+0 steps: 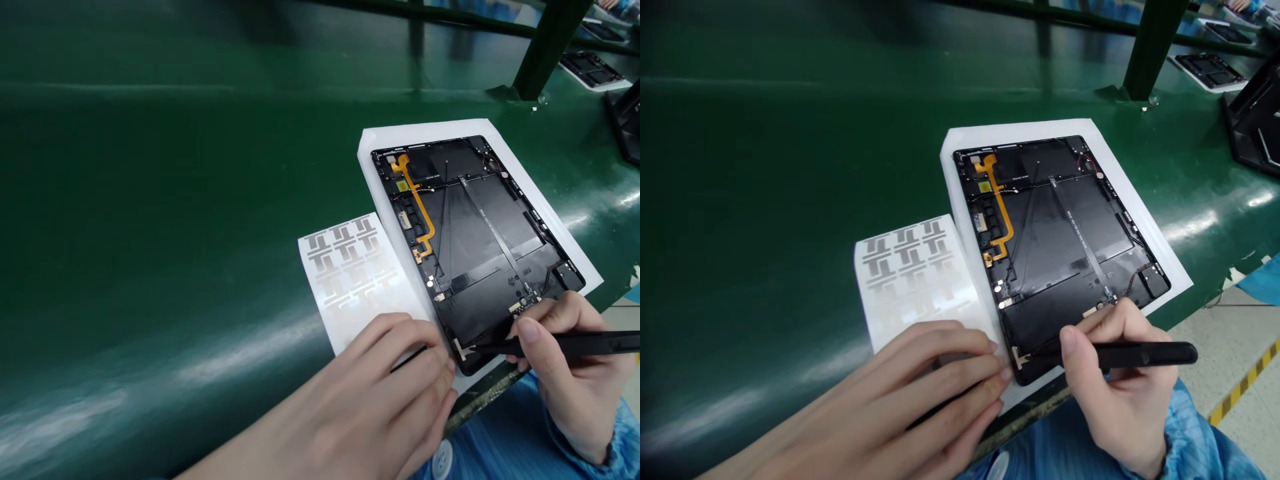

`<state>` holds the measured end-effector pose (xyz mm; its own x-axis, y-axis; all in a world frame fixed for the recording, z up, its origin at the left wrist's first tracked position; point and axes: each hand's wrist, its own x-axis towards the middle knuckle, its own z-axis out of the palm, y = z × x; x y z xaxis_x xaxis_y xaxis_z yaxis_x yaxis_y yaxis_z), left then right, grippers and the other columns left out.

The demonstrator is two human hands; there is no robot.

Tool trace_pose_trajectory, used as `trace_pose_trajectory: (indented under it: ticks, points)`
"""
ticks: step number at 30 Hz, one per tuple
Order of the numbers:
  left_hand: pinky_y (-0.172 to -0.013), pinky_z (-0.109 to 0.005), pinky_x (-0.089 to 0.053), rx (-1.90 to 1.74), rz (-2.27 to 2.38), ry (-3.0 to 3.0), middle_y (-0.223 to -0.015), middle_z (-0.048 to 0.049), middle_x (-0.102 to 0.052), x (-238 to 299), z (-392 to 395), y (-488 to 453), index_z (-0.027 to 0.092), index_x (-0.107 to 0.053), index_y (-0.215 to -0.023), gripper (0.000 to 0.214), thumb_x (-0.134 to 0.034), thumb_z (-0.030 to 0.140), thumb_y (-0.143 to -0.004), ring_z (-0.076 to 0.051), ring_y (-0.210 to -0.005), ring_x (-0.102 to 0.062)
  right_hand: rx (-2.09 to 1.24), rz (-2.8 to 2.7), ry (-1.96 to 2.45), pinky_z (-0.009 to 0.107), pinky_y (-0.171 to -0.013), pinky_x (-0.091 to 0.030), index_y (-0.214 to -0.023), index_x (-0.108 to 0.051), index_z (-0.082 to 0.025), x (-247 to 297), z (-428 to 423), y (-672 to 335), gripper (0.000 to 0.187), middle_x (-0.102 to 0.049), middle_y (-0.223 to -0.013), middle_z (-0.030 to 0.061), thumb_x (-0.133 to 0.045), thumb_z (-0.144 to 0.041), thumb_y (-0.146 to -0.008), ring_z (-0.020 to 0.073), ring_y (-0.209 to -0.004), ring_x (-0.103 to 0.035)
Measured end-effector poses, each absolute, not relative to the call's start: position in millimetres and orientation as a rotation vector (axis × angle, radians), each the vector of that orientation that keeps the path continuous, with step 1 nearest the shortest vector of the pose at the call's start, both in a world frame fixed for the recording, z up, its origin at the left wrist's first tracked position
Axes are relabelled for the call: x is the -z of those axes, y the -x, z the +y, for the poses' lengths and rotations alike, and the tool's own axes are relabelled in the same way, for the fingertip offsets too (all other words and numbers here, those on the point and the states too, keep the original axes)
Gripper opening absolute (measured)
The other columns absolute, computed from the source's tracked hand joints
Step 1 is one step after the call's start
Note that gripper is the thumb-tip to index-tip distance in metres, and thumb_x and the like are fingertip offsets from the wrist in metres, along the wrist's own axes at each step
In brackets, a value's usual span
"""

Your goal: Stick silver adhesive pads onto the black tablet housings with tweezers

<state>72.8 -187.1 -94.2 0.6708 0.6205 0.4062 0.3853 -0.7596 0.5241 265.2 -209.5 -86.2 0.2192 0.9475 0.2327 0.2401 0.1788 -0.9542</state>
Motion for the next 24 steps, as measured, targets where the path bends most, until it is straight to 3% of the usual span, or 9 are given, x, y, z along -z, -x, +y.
trace_pose_trajectory:
  ticks: [6, 10, 15, 24]
  points:
    - [-0.076, -0.032, -0.054, -0.927, 0.623, -2.525, -0.079, -0.0036, -0.069, 93, -172, -73, 0.013, -0.065, -0.087, 0.026, -0.044, 0.011, -0.102, -0.019, -0.084, -0.061, -0.698, -1.252, 1.279, 0.018, -0.044, -0.044, -0.064, -0.054, -0.02, 87, -203, -265, 0.027, -0.061, -0.057, -0.0045, -0.071, -0.014, -0.084, 0.0077, -0.047, -0.055]
    - [-0.07, -0.034, -0.052, -1.061, 0.424, -2.597, -0.079, -0.0063, -0.068, 103, -156, -75, 0.015, -0.061, -0.082, 0.023, -0.047, 0.01, -0.099, -0.02, -0.079, -0.057, -0.825, -1.204, 1.22, 0.018, -0.04, -0.042, -0.06, -0.052, -0.02, 86, -194, -269, 0.027, -0.058, -0.05, -0.0047, -0.07, -0.017, -0.08, 0.0074, -0.041, -0.052]
    - [-0.063, -0.03, -0.051, -1.022, 0.27, -2.728, -0.074, -0.0049, -0.068, 101, -143, -79, 0.018, -0.062, -0.076, 0.026, -0.05, 0.011, -0.097, -0.017, -0.07, -0.057, -1.099, -1.207, 1.105, 0.016, -0.033, -0.038, -0.057, -0.048, -0.021, 88, -171, -289, 0.034, -0.058, -0.041, -0.0047, -0.075, -0.034, -0.073, 0.0074, -0.032, -0.05]
    - [-0.064, -0.027, -0.052, -0.986, 0.242, -2.855, -0.073, -0.0052, -0.07, 96, -140, -81, 0.017, -0.067, -0.08, 0.034, -0.042, 0.018, -0.104, -0.015, -0.065, -0.064, -1.078, -1.104, 0.946, 0.014, -0.03, -0.036, -0.055, -0.046, -0.021, 102, -140, -300, 0.039, -0.058, -0.04, -0.004, -0.079, -0.039, -0.064, 0.0062, -0.031, -0.049]
